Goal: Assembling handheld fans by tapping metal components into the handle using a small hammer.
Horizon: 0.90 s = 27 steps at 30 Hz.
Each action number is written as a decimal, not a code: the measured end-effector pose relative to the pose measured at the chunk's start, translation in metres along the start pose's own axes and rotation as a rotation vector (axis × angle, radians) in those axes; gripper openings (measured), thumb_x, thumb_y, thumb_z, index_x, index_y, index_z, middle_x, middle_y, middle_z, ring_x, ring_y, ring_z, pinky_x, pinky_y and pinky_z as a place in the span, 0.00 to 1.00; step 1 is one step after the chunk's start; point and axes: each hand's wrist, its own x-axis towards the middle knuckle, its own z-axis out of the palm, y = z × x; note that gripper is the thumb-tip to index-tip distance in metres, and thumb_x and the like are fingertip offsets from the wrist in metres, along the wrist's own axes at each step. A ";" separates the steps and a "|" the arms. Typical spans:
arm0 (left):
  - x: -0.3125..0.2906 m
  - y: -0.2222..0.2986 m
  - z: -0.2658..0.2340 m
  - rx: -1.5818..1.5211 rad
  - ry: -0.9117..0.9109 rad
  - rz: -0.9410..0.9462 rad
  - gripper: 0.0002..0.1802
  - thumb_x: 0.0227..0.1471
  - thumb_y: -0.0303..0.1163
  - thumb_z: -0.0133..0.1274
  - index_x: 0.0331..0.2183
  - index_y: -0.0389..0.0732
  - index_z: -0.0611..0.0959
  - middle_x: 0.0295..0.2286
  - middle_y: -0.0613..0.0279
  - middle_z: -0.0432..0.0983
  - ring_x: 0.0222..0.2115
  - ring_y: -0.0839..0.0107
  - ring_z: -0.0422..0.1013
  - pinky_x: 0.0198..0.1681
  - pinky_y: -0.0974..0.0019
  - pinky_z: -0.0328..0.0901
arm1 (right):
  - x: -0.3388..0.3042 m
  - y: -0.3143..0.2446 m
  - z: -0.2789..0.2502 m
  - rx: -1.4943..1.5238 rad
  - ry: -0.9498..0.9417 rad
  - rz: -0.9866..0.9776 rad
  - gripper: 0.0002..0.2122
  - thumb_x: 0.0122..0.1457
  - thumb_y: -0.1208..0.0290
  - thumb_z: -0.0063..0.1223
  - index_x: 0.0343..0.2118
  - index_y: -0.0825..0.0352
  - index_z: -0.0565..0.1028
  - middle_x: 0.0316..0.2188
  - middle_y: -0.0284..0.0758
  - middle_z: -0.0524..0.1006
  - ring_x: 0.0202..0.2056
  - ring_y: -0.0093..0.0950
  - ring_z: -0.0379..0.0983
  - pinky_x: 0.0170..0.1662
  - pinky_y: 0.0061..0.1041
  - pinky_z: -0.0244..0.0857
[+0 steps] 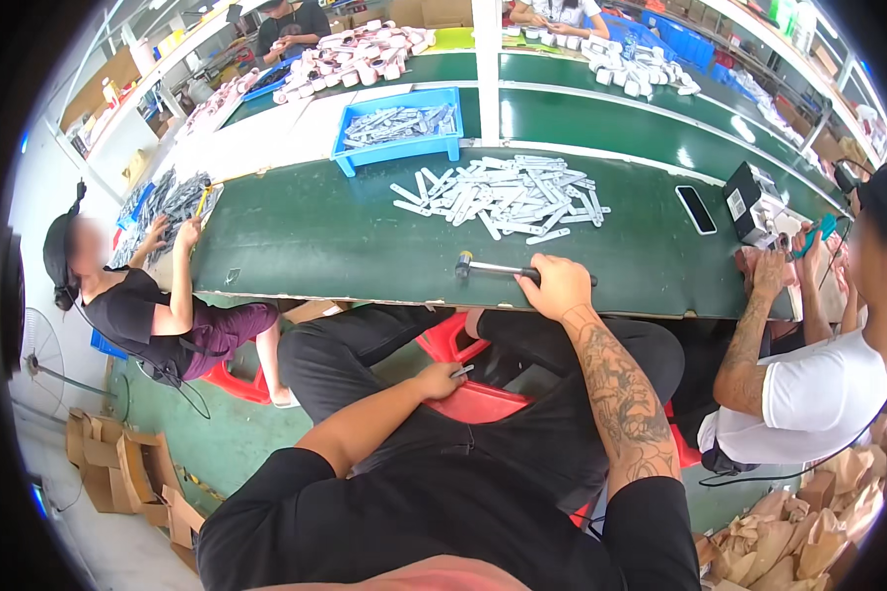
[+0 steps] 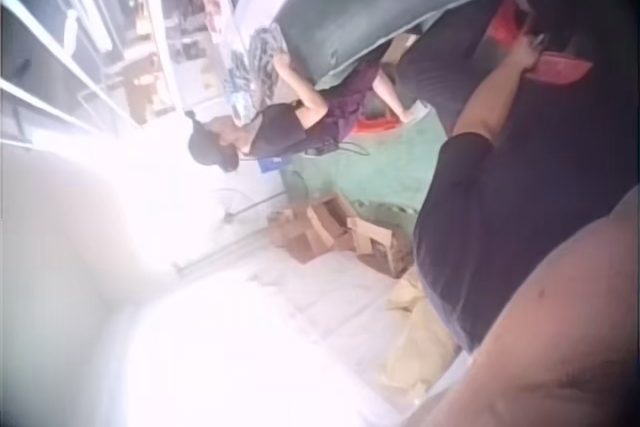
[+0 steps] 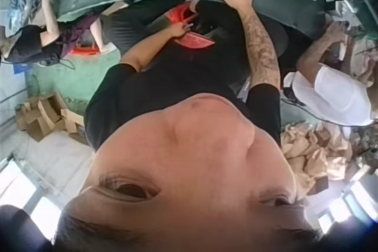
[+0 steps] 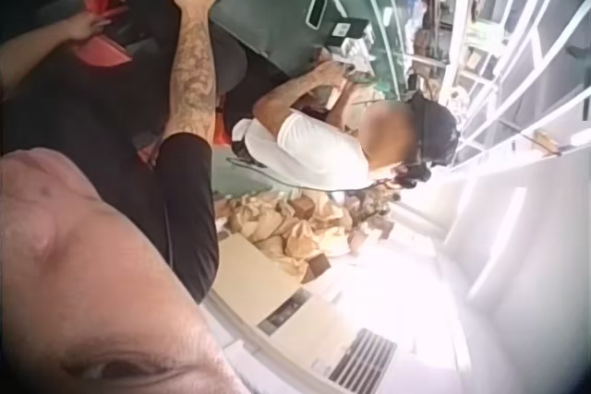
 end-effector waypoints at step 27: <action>0.019 -0.010 0.001 -0.070 -0.011 -0.152 0.23 0.68 0.47 0.52 0.50 0.39 0.86 0.47 0.39 0.84 0.51 0.41 0.79 0.56 0.44 0.71 | -0.002 -0.004 0.008 -0.024 0.096 -0.010 0.14 0.53 0.58 0.69 0.28 0.60 0.75 0.25 0.34 0.77 0.31 0.41 0.78 0.37 0.43 0.68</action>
